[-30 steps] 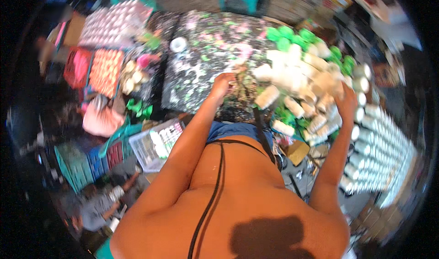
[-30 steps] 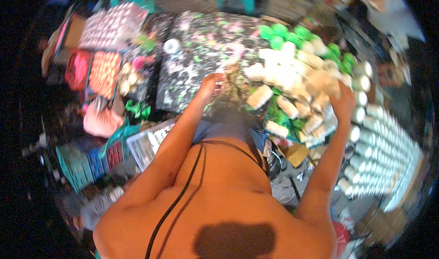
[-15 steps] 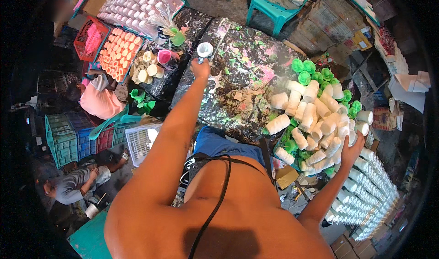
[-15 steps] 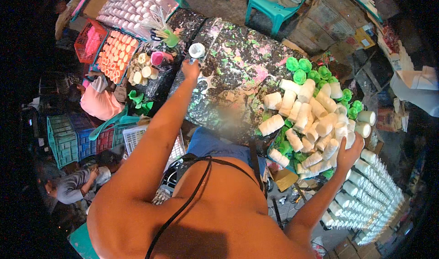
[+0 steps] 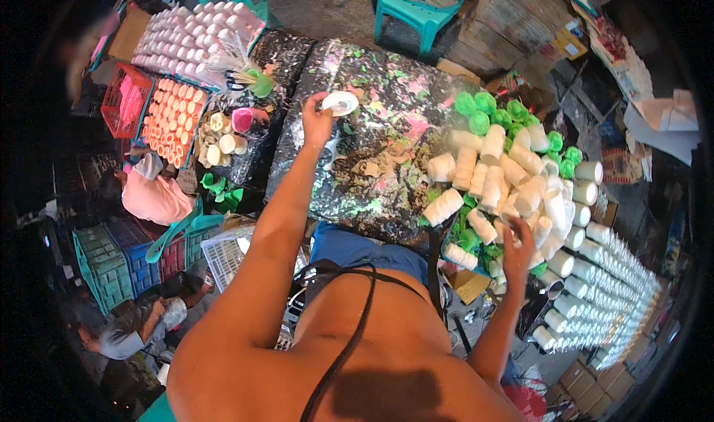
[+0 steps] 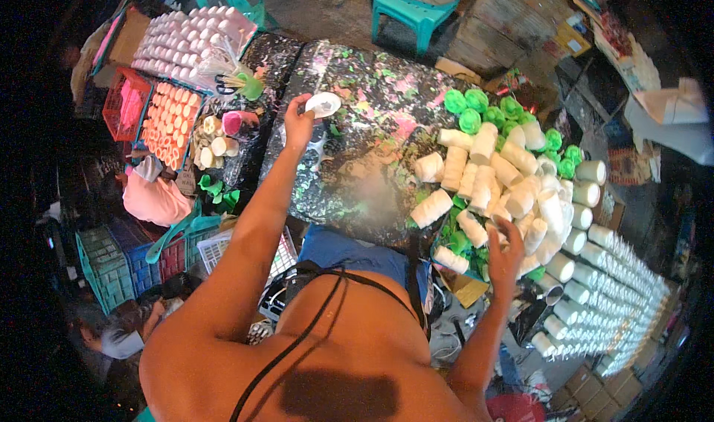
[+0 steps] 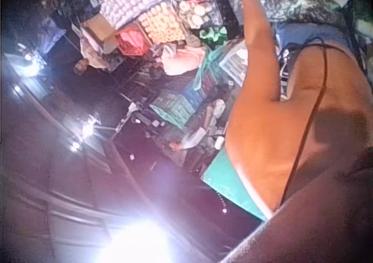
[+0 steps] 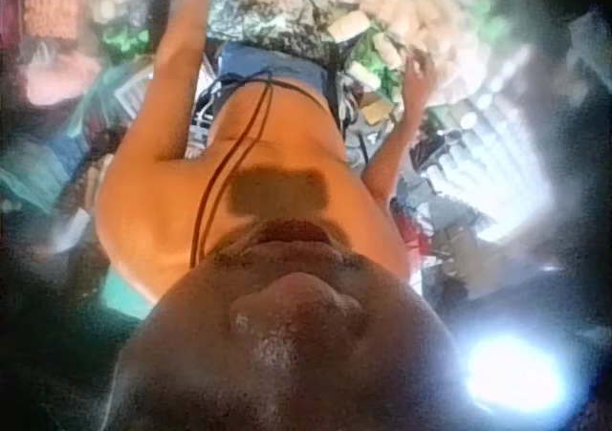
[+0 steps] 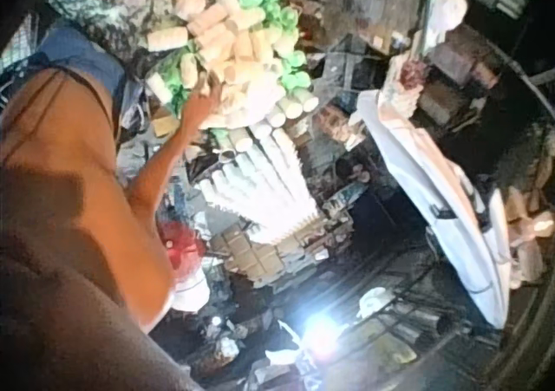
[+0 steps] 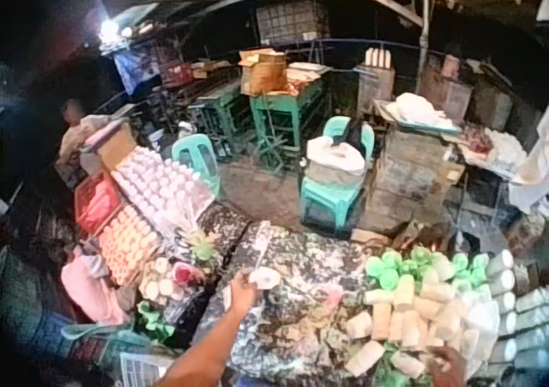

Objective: The person assembles small white cylindrical items with green plastic leaves on a cluttered workbench. They repeatedly pick up the components, attach the leaves to the cylinders, and place the finished units into a pile. The person also scrapes debris from the workbench surface using a scraper.

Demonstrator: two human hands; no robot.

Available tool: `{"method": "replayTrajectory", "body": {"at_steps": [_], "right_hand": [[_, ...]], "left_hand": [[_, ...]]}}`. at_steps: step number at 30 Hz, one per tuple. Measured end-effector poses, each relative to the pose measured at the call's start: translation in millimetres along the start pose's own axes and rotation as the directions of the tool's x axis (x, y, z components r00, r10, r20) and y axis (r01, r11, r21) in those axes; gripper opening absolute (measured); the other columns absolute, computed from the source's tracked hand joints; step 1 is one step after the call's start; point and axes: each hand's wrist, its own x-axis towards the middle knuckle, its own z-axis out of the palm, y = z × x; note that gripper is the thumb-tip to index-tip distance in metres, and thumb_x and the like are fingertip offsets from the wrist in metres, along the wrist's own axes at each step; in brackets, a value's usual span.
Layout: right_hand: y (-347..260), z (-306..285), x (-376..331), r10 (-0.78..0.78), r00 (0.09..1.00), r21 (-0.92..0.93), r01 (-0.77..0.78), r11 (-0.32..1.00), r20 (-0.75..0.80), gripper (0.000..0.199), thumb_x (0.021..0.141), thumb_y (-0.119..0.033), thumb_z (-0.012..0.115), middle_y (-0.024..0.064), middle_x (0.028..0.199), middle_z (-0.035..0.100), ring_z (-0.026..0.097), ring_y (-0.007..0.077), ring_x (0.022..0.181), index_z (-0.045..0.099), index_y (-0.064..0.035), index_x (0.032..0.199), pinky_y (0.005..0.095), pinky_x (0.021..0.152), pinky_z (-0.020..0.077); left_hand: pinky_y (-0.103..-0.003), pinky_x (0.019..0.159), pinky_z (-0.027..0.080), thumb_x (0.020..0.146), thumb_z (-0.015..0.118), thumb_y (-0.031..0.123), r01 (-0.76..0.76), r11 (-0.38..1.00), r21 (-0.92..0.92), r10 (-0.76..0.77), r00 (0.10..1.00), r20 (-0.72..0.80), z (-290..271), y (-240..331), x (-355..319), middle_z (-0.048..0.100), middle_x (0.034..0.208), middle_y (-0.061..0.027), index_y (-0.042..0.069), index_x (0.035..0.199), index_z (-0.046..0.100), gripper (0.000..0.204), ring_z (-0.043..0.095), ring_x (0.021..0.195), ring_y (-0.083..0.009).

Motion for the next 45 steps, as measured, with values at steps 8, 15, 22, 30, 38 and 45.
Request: {"method": "replayTrajectory", "body": {"at_steps": [8,15,22,30,38,45], "right_hand": [[-84.3,152.9,120.0,-0.051,0.793,0.708,-0.51,0.488,0.607,0.057,0.111,-0.034,0.052,0.0197,0.139,0.059,0.07,0.0299,0.109,0.033,-0.0109,0.159,0.0429,0.086,0.0625],[-143.6,205.7,104.6,-0.539,0.837,0.686,0.337,0.645,0.095,0.06,0.098,-0.016,0.075,0.0089,0.128,0.059,0.058,0.018,0.118,0.044,-0.009,0.149,0.0355,0.096,0.0516],[-154.8,188.4,83.6,-0.568,0.804,0.552,0.396,0.734,0.178,0.041,0.096,-0.015,0.077,0.0114,0.123,0.066,0.067,0.0224,0.109,0.06,-0.0037,0.131,0.0371,0.092,0.0547],[-139.7,200.0,73.2,-0.566,0.815,0.211,0.536,0.818,0.124,0.023,0.098,-0.019,0.066,0.0182,0.111,0.071,0.068,0.0376,0.099,0.077,-0.0081,0.115,0.0453,0.084,0.0546],[-168.5,147.1,40.9,-0.584,0.779,0.219,0.625,0.749,-0.227,0.061,0.094,-0.03,0.071,0.026,0.15,0.05,0.05,0.0463,0.136,0.056,-0.0041,0.147,0.0552,0.113,0.0414],[-155.6,136.6,40.5,-0.663,0.742,0.101,0.67,0.735,-0.094,0.071,0.101,-0.036,0.059,0.0299,0.167,0.031,0.028,0.0449,0.157,0.041,0.0031,0.157,0.0587,0.127,0.0224]], "left_hand": [[-0.029,0.098,0.054,0.087,0.05,-0.015,-0.018,0.992,-0.127,0.062,0.934,0.351,83.0,72.7,-113.3,0.069,0.127,-0.0088,0.002,0.131,0.064,0.05,0.067,0.112,-0.017],[-0.031,0.091,0.059,0.107,0.055,0.01,0.446,0.78,-0.439,-0.388,0.895,0.22,102.1,89.7,-157.3,0.07,0.126,-0.0111,-0.001,0.133,0.062,0.029,0.07,0.108,-0.0173],[-0.022,0.057,0.041,0.104,0.067,0.021,-0.009,0.996,0.092,0.01,1.0,-0.004,61.2,50.6,-151.9,0.061,0.073,0.0025,0.001,0.103,0.07,0.02,0.049,0.062,-0.0041],[-0.05,0.107,0.049,0.108,0.041,0.062,0.512,0.684,-0.52,-0.367,0.857,0.361,79.3,75.3,-179.4,0.069,0.133,-0.0086,0.014,0.133,0.063,0.058,0.065,0.122,-0.0276],[-0.051,0.115,0.046,0.106,0.048,0.062,0.686,0.499,-0.529,-0.432,0.727,0.534,78.7,57.5,-185.7,0.058,0.148,-0.0129,0.013,0.153,0.049,0.068,0.057,0.136,-0.03],[-0.05,0.127,0.031,0.11,0.032,0.06,0.555,0.628,-0.546,-0.104,0.755,0.648,113.5,70.3,-200.0,0.043,0.165,-0.0116,0.014,0.161,0.039,0.069,0.039,0.152,-0.0339]]}}
